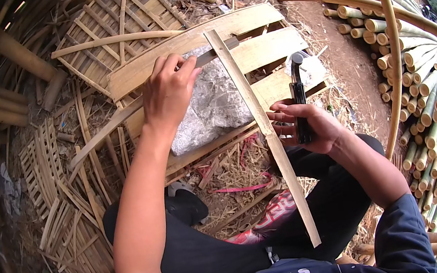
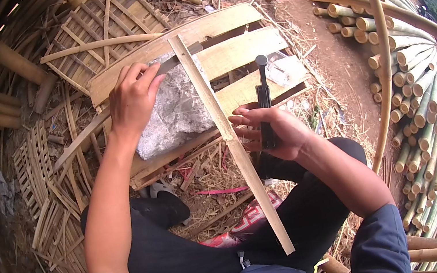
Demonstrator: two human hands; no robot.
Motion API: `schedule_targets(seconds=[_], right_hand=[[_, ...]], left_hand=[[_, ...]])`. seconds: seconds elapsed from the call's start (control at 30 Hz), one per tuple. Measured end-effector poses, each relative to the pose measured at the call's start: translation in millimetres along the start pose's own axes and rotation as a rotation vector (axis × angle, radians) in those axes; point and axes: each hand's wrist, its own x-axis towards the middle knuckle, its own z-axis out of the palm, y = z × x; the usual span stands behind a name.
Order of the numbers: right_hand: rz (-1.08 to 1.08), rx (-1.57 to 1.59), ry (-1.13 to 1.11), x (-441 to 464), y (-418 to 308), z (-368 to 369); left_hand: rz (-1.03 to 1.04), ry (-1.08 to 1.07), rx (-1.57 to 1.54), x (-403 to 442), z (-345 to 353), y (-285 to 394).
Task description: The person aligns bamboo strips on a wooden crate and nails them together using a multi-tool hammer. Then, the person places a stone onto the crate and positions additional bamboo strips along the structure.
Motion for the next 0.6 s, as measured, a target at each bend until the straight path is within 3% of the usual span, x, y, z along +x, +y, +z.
schedule_targets(seconds=[0.53,0.6], right_hand=[[-0.005,-0.007,0.107,-8.7,6.0,-11.2],[-0.012,-0.009,0.039,-5.4,8.7,-16.3]], left_hand=[[0.005,-0.030,0.014,8.7,22.6,17.5],[-0.016,-0.050,-0.036,9.6,24.6,17.5]])
